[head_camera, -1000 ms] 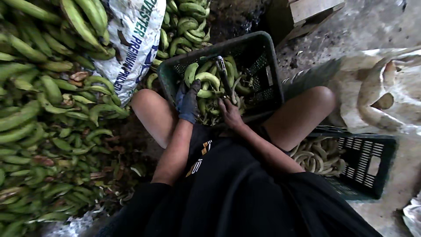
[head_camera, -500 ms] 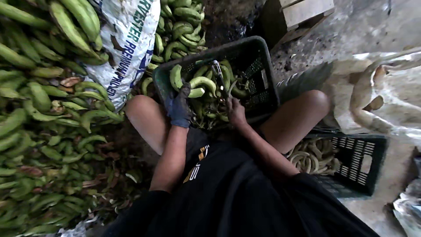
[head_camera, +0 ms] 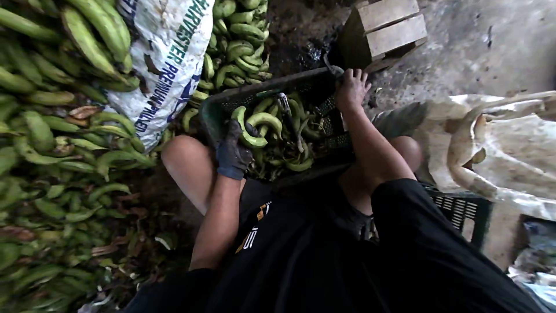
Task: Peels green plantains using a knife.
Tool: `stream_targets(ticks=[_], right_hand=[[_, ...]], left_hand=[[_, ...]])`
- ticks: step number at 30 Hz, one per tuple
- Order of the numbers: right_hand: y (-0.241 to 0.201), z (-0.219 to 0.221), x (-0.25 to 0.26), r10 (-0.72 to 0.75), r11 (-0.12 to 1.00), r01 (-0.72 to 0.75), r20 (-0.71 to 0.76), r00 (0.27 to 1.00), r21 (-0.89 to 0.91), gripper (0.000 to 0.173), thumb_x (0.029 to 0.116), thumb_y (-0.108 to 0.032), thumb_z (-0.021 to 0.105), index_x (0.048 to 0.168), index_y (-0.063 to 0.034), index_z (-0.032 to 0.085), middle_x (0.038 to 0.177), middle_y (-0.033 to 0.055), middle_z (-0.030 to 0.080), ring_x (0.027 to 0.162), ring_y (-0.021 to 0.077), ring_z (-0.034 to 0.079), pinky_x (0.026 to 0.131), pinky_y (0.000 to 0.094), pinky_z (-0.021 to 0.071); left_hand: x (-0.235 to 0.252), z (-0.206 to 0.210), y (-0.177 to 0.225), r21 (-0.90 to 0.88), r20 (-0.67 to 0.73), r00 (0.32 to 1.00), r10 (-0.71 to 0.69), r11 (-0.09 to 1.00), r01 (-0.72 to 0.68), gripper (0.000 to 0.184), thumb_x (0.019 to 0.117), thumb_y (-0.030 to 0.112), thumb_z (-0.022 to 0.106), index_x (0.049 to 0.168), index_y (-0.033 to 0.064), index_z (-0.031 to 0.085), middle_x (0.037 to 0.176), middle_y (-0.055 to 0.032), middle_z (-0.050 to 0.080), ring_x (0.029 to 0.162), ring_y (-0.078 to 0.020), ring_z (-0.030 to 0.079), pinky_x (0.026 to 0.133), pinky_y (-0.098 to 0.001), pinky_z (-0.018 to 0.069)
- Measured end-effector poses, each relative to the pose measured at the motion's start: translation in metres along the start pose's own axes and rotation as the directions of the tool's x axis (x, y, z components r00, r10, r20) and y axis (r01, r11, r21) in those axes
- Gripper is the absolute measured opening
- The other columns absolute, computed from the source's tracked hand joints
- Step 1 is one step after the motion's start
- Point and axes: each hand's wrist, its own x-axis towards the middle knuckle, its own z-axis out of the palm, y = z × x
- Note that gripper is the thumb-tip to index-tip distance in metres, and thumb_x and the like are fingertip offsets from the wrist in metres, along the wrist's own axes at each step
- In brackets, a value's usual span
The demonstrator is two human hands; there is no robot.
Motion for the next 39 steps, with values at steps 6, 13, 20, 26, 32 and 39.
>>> stream_targets(ticks=[6, 13, 20, 26, 32, 39], right_hand=[[-0.056, 0.050, -0.073, -0.093, 0.975, 0.024, 0.313, 0.945, 0.219, 0.053, 0.0974, -0.040, 0.065, 0.139, -0.0079, 0.059, 0.138, 0.0250, 0.060, 0.125, 0.0453, 0.059, 0.100, 0.0681, 0.0498], [-0.068, 0.088, -0.103, -0.087, 0.968, -0.006, 0.360, 0.929, 0.249, 0.058, 0.0951, -0.047, 0.068, 0.138, -0.0088, 0.061, 0.148, 0.0225, 0.052, 0.139, 0.0461, 0.047, 0.108, 0.0662, 0.0436], [-0.004, 0.000, -0.025, 0.131, 0.985, -0.121, -0.081, 0.988, 0.121, 0.062, 0.0977, -0.033, 0.062, 0.153, -0.0096, 0.047, 0.159, 0.0225, 0.040, 0.148, 0.0458, 0.034, 0.115, 0.0677, 0.0298], [0.000, -0.021, -0.027, 0.047, 0.985, -0.058, 0.075, 0.996, 0.164, 0.040, 0.1014, -0.018, 0.056, 0.136, 0.0010, 0.058, 0.142, 0.0279, 0.055, 0.134, 0.0439, 0.052, 0.111, 0.0602, 0.0434], [-0.066, -0.031, -0.211, -0.341, 0.642, -0.043, 0.335, 0.879, 0.765, 0.043, 0.1100, -0.036, 0.044, 0.136, -0.0041, 0.059, 0.107, 0.0138, 0.068, 0.087, 0.0198, 0.069, 0.079, 0.0429, 0.0616], [-0.083, -0.032, -0.269, -0.541, 0.546, 0.113, 0.247, 0.804, 0.830, 0.041, 0.1113, -0.034, 0.038, 0.114, -0.0017, 0.063, 0.074, 0.0034, 0.059, 0.062, 0.0115, 0.058, 0.060, 0.0338, 0.0538]], left_hand=[[0.009, 0.013, -0.002, 0.108, -0.033, 0.998, 0.047, 0.993, -0.043, 0.042, 0.1083, 0.027, 0.048, 0.144, 0.0061, 0.049, 0.115, -0.0175, 0.068, 0.099, -0.0326, 0.070, 0.090, -0.0560, 0.0594], [0.001, 0.015, 0.003, 0.001, -0.067, 0.997, -0.041, 0.999, 0.042, 0.036, 0.1094, 0.037, 0.042, 0.123, 0.0084, 0.059, 0.098, -0.0100, 0.068, 0.083, -0.0225, 0.068, 0.076, -0.0450, 0.0604], [-0.002, 0.017, 0.010, -0.060, 0.072, 0.987, -0.145, 0.987, 0.150, 0.055, 0.1093, 0.054, 0.025, 0.121, 0.0122, 0.059, 0.083, -0.0040, 0.062, 0.064, -0.0154, 0.062, 0.058, -0.0341, 0.0584], [-0.003, 0.023, 0.007, -0.203, 0.159, 0.969, -0.191, 0.954, 0.222, 0.069, 0.1046, 0.066, 0.019, 0.116, 0.0111, 0.060, 0.077, -0.0056, 0.062, 0.058, -0.0189, 0.061, 0.052, -0.0382, 0.0577], [0.002, 0.043, 0.042, -0.192, 0.030, 1.000, -0.008, 0.981, 0.013, 0.071, 0.1053, 0.065, 0.015, 0.113, 0.0103, 0.060, 0.071, -0.0078, 0.060, 0.051, -0.0196, 0.057, 0.046, -0.0379, 0.0546], [0.002, 0.072, 0.060, -0.200, 0.299, 0.929, 0.216, 0.967, -0.160, 0.091, 0.1009, 0.068, -0.002, 0.105, 0.0026, 0.061, 0.065, -0.0106, 0.061, 0.049, -0.0227, 0.059, 0.046, -0.0402, 0.0561]])
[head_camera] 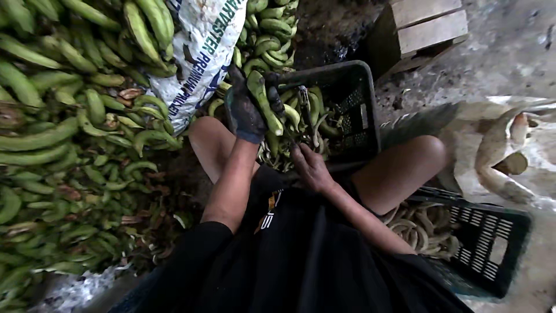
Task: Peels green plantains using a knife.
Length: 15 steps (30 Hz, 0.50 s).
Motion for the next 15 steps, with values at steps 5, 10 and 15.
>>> stream_targets(ticks=[5, 10, 15], right_hand=[[-0.002, 0.000, -0.004, -0.050, 0.997, 0.048, -0.038, 0.998, -0.052, 0.040, 0.1113, -0.032, 0.039, 0.111, 0.0000, 0.062, 0.072, 0.0044, 0.058, 0.062, 0.0123, 0.058, 0.060, 0.0337, 0.0535], [0.004, 0.010, -0.002, -0.004, 0.983, -0.009, -0.072, 0.997, -0.183, 0.036, 0.1107, -0.030, 0.040, 0.113, -0.0002, 0.060, 0.074, 0.0082, 0.060, 0.065, 0.0190, 0.061, 0.063, 0.0400, 0.0545], [0.022, 0.014, 0.017, 0.003, 0.964, -0.026, -0.086, 0.996, -0.265, 0.038, 0.1108, -0.031, 0.038, 0.118, 0.0009, 0.058, 0.080, 0.0138, 0.064, 0.072, 0.0281, 0.067, 0.069, 0.0493, 0.0563]], left_hand=[[-0.001, 0.008, -0.001, -0.006, 0.066, 0.998, 0.013, 1.000, -0.013, 0.091, 0.0999, 0.069, -0.003, 0.099, 0.0035, 0.060, 0.063, -0.0108, 0.060, 0.050, -0.0238, 0.059, 0.047, -0.0409, 0.0560], [-0.001, 0.007, -0.008, -0.020, 0.098, 0.994, 0.043, 0.999, -0.041, 0.087, 0.1004, 0.069, 0.001, 0.099, 0.0048, 0.059, 0.062, -0.0095, 0.059, 0.049, -0.0230, 0.058, 0.046, -0.0403, 0.0552], [-0.017, 0.021, -0.021, -0.129, -0.189, 0.978, -0.090, 0.989, 0.066, 0.077, 0.1035, 0.067, 0.008, 0.102, 0.0093, 0.059, 0.065, -0.0069, 0.057, 0.047, -0.0198, 0.054, 0.042, -0.0381, 0.0520]])
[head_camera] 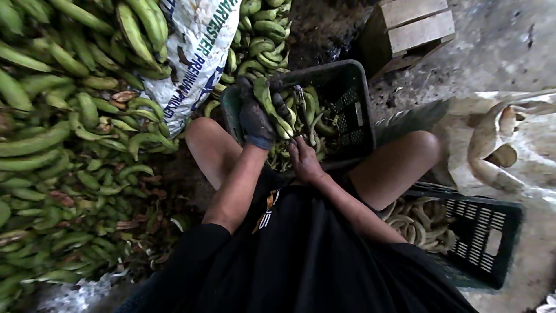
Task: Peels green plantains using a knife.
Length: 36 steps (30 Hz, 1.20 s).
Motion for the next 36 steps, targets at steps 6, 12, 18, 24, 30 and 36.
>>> stream_targets(ticks=[6, 12, 18, 24, 30, 36], right_hand=[[-0.001, -0.014, -0.002, 0.118, 0.993, -0.120, 0.120, 0.986, 0.009, 0.041, 0.1119, -0.036, 0.039, 0.119, -0.0018, 0.060, 0.078, 0.0114, 0.063, 0.069, 0.0240, 0.065, 0.068, 0.0454, 0.0566], [-0.038, -0.033, -0.022, 0.130, 0.991, -0.127, 0.169, 0.977, -0.031, 0.041, 0.1120, -0.037, 0.040, 0.115, -0.0016, 0.060, 0.074, 0.0099, 0.060, 0.064, 0.0229, 0.063, 0.063, 0.0442, 0.0556], [-0.009, -0.008, 0.006, 0.198, 0.980, -0.192, 0.161, 0.967, -0.047, 0.042, 0.1127, -0.036, 0.036, 0.128, -0.0012, 0.055, 0.091, 0.0190, 0.068, 0.085, 0.0354, 0.070, 0.078, 0.0564, 0.0572], [-0.017, -0.022, -0.002, 0.338, 0.940, -0.337, 0.228, 0.913, -0.045, 0.047, 0.1127, -0.041, 0.036, 0.130, -0.0027, 0.058, 0.095, 0.0192, 0.069, 0.088, 0.0335, 0.070, 0.082, 0.0545, 0.0566], [-0.026, -0.019, 0.009, 0.428, 0.897, -0.372, 0.266, 0.864, -0.237, 0.054, 0.1113, -0.049, 0.031, 0.127, -0.0059, 0.058, 0.107, 0.0206, 0.069, 0.102, 0.0387, 0.070, 0.085, 0.0616, 0.0561], [0.006, -0.014, 0.049, 0.304, 0.872, -0.235, 0.099, 0.948, -0.430, 0.051, 0.1097, -0.049, 0.037, 0.132, -0.0073, 0.056, 0.123, 0.0214, 0.066, 0.105, 0.0425, 0.070, 0.084, 0.0631, 0.0561]], left_hand=[[-0.005, -0.033, -0.019, 0.180, -0.083, 0.993, 0.083, 0.981, -0.067, 0.057, 0.1120, 0.044, 0.015, 0.127, 0.0071, 0.056, 0.098, -0.0114, 0.068, 0.079, -0.0216, 0.068, 0.071, -0.0413, 0.0607], [0.012, -0.041, 0.023, 0.613, 0.127, 0.963, 0.236, 0.745, -0.263, 0.043, 0.1115, 0.034, 0.037, 0.123, 0.0012, 0.061, 0.086, -0.0115, 0.069, 0.068, -0.0255, 0.069, 0.066, -0.0470, 0.0633], [-0.021, -0.009, -0.013, 0.521, -0.250, 0.966, 0.059, 0.850, 0.082, 0.037, 0.1120, 0.032, 0.034, 0.125, 0.0086, 0.060, 0.095, -0.0048, 0.065, 0.078, -0.0137, 0.063, 0.072, -0.0345, 0.0576], [-0.033, -0.037, -0.027, 0.752, -0.015, 0.955, 0.298, 0.632, -0.185, 0.050, 0.1121, 0.032, 0.033, 0.151, 0.0026, 0.043, 0.147, -0.0107, 0.054, 0.133, -0.0128, 0.052, 0.114, -0.0312, 0.0421], [-0.030, -0.031, -0.017, 0.734, 0.385, 0.873, 0.300, 0.473, -0.487, 0.060, 0.1085, 0.035, 0.046, 0.155, -0.0022, 0.036, 0.139, -0.0143, 0.060, 0.118, -0.0166, 0.063, 0.104, -0.0371, 0.0534], [-0.008, -0.018, -0.001, 0.588, 0.059, 0.953, 0.296, 0.761, -0.273, 0.035, 0.1121, 0.028, 0.037, 0.123, 0.0018, 0.058, 0.067, -0.0081, 0.059, 0.054, -0.0231, 0.061, 0.058, -0.0463, 0.0608]])
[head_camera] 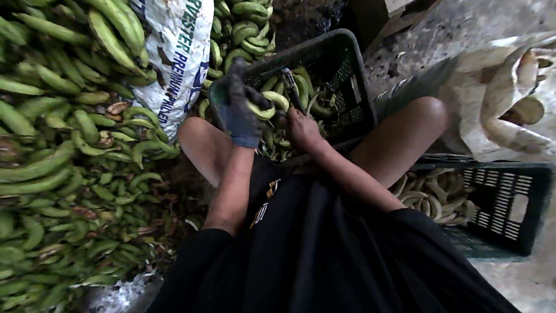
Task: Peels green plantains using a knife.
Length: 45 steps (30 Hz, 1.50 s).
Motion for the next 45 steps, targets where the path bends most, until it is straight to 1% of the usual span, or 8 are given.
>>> stream_targets(ticks=[9, 16, 22, 27, 32, 35, 39, 45], right_hand=[[0.067, -0.048, 0.037, 0.278, 0.853, -0.176, -0.143, 0.950, 0.491, 0.053, 0.1073, -0.049, 0.046, 0.130, -0.0049, 0.064, 0.112, 0.0200, 0.071, 0.102, 0.0341, 0.070, 0.091, 0.0567, 0.0554], [0.001, -0.026, -0.017, -0.043, -0.075, -0.152, 0.150, 0.988, 0.985, 0.031, 0.1065, -0.039, 0.054, 0.102, -0.0086, 0.059, 0.061, -0.0008, 0.051, 0.044, 0.0072, 0.043, 0.039, 0.0220, 0.0372], [0.055, -0.078, -0.078, 0.283, -0.069, 0.204, -0.177, 0.943, 0.977, 0.018, 0.1019, -0.022, 0.062, 0.107, -0.0053, 0.062, 0.066, -0.0009, 0.058, 0.050, 0.0059, 0.050, 0.047, 0.0230, 0.0471], [0.118, -0.165, -0.170, 0.515, 0.528, 0.612, -0.795, 0.321, 0.589, 0.022, 0.0985, -0.016, 0.068, 0.113, -0.0015, 0.059, 0.080, 0.0019, 0.068, 0.064, 0.0120, 0.064, 0.058, 0.0322, 0.0590], [0.158, -0.214, -0.252, 0.261, 0.965, 0.124, -0.905, -0.335, 0.233, 0.056, 0.0885, -0.013, 0.082, 0.127, 0.0152, 0.052, 0.108, 0.0132, 0.070, 0.098, 0.0140, 0.070, 0.089, 0.0300, 0.0612], [0.203, -0.216, -0.244, 0.365, 0.921, -0.135, -0.930, -0.039, 0.367, 0.071, 0.0912, -0.040, 0.079, 0.139, 0.0062, 0.054, 0.126, 0.0114, 0.068, 0.113, 0.0118, 0.067, 0.101, 0.0278, 0.0548], [0.154, -0.184, -0.161, 0.284, 0.938, 0.091, -0.893, 0.349, 0.334, 0.051, 0.1002, -0.018, 0.067, 0.140, 0.0098, 0.051, 0.125, 0.0122, 0.066, 0.108, 0.0084, 0.065, 0.098, 0.0270, 0.0549], [0.064, -0.071, -0.004, 0.201, 0.914, -0.067, -0.304, 0.931, 0.401, 0.033, 0.0996, -0.035, 0.066, 0.119, -0.0087, 0.072, 0.104, 0.0089, 0.074, 0.092, 0.0183, 0.071, 0.087, 0.0437, 0.0592]], left_hand=[[0.001, -0.046, 0.087, -0.604, 0.259, 0.939, 0.224, 0.797, -0.024, 0.030, 0.1086, 0.036, 0.037, 0.119, 0.0123, 0.054, 0.058, 0.0011, 0.048, 0.047, -0.0155, 0.049, 0.051, -0.0345, 0.0521], [-0.011, 0.012, 0.004, -0.553, 0.409, 0.910, -0.065, 0.776, 0.303, 0.042, 0.1102, 0.045, 0.025, 0.117, 0.0208, 0.060, 0.063, 0.0055, 0.056, 0.054, -0.0116, 0.057, 0.058, -0.0336, 0.0573], [-0.012, 0.010, -0.014, -0.189, 0.448, 0.892, -0.066, 0.968, 0.166, 0.038, 0.1105, 0.029, 0.042, 0.143, 0.0116, 0.051, 0.123, -0.0053, 0.066, 0.107, -0.0224, 0.067, 0.096, -0.0447, 0.0573], [0.030, -0.050, -0.001, 0.077, 0.350, 0.931, -0.108, 0.993, 0.087, 0.032, 0.1109, 0.029, 0.041, 0.135, 0.0125, 0.054, 0.106, -0.0022, 0.069, 0.092, -0.0209, 0.070, 0.086, -0.0438, 0.0607], [0.047, -0.077, 0.006, 0.130, 0.062, 0.993, -0.103, 0.987, 0.094, 0.032, 0.1088, 0.035, 0.047, 0.130, 0.0130, 0.057, 0.096, -0.0004, 0.068, 0.083, -0.0176, 0.068, 0.077, -0.0390, 0.0613], [0.050, -0.082, 0.000, 0.052, -0.087, 0.989, -0.117, 0.991, 0.122, 0.036, 0.1078, 0.039, 0.050, 0.127, 0.0100, 0.059, 0.092, -0.0044, 0.069, 0.080, -0.0210, 0.070, 0.075, -0.0423, 0.0629], [0.051, -0.084, -0.003, 0.022, -0.121, 0.986, -0.115, 0.993, 0.119, 0.040, 0.1082, 0.038, 0.049, 0.130, 0.0052, 0.056, 0.098, -0.0087, 0.069, 0.085, -0.0252, 0.070, 0.080, -0.0463, 0.0622], [0.057, -0.094, -0.017, 0.148, -0.117, 0.954, -0.276, 0.945, 0.292, 0.039, 0.1053, 0.036, 0.056, 0.134, 0.0096, 0.059, 0.104, -0.0066, 0.071, 0.087, -0.0219, 0.071, 0.077, -0.0421, 0.0630]])
